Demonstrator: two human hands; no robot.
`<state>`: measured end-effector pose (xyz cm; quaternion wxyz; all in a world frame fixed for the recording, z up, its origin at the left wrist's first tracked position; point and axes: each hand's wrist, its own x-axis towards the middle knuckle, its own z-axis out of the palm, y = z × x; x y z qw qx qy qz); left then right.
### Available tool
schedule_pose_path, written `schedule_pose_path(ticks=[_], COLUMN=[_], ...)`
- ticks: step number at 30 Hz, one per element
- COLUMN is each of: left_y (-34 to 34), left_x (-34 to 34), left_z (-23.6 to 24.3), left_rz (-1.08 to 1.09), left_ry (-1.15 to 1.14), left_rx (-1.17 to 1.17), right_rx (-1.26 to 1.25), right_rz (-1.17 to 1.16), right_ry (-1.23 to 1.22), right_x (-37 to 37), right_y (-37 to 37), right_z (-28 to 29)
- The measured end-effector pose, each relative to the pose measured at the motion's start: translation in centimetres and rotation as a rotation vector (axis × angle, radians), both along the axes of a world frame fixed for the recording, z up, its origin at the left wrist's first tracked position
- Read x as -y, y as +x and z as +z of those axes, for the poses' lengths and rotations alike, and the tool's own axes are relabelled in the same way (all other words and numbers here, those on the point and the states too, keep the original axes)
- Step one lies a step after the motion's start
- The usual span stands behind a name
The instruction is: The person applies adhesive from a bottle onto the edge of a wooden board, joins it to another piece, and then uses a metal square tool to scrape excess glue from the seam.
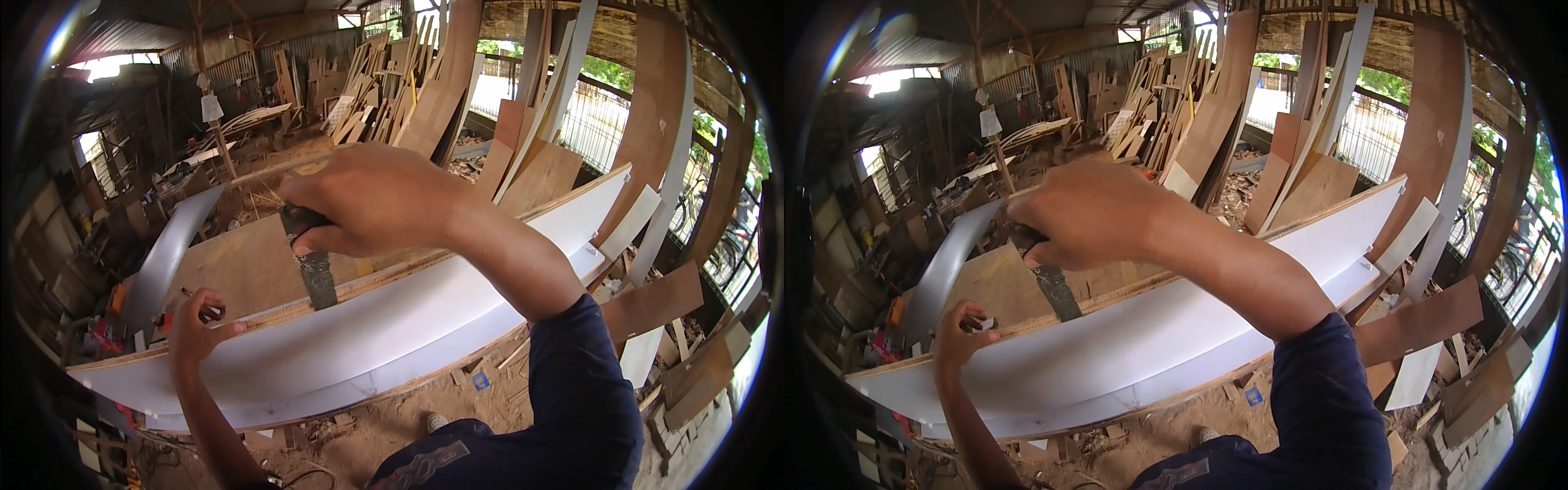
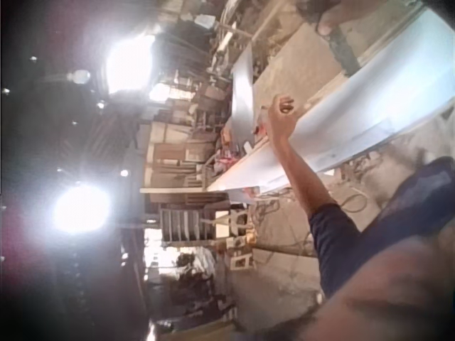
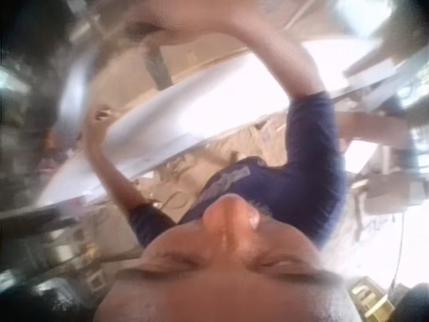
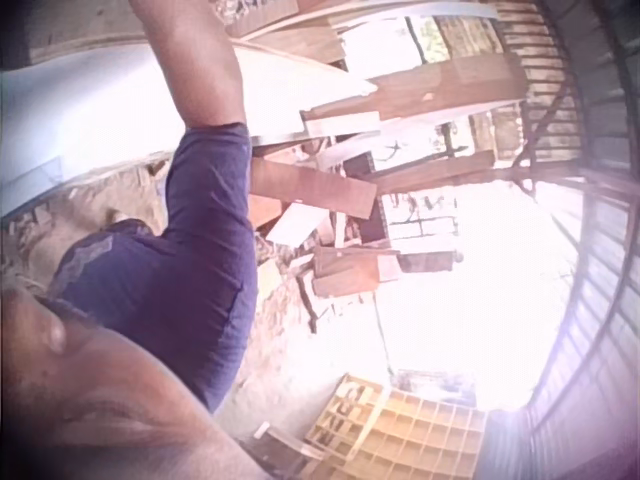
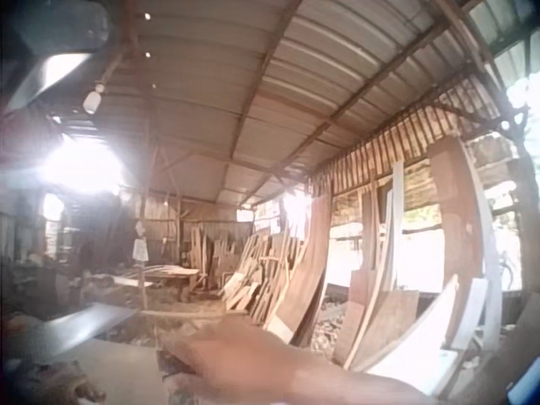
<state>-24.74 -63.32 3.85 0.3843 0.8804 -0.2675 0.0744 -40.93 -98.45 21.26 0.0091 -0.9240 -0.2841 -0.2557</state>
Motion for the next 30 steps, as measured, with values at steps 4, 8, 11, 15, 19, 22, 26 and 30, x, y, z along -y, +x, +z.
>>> schedule_pose_path(ticks=[4, 8, 11, 15, 19, 22, 26, 30], left_y=[1.2, 1.6, 2.4, 2.7, 2.1, 1.2, 0.3, 0.0], left_x=[-0.6, -0.3, -1.4, -3.2, -1.3, -1.6, -1.7, -1.8], left_z=[-0.7, -0.6, -1.1, -1.5, -0.7, -0.3, 0.9, 1.6], left_rz=[0.014, -0.067, -0.07, -0.045, 0.056, 0.052, 0.083, 0.133], left_ry=[0.027, -0.011, 0.01, 0.036, 0.12, 0.066, 0.066, 0.163], left_rx=[-0.034, -0.066, -0.011, 0.025, 0.032, 0.019, -0.008, -0.044], right_rx=[-0.078, 0.054, -0.04, -0.171, -0.288, -0.334, -0.384, -0.491], right_rz=[-0.012, 0.08, -0.029, 0.012, -0.026, -0.009, -0.035, -0.136], right_ry=[0.092, 0.066, 0.097, 0.269, 0.404, 0.478, 0.472, 0.545], right_x=[-0.7, 1.2, 1.2, 3.5, 4.7, 4.4, 4.1, 3.4], right_y=[0.3, 2.1, 1.5, 1.8, 0.8, 1.3, 2.1, 1.8], right_z=[-1.3, -4.7, -6.3, -9.2, -9.5, -9.3, -9.0, -7.8])
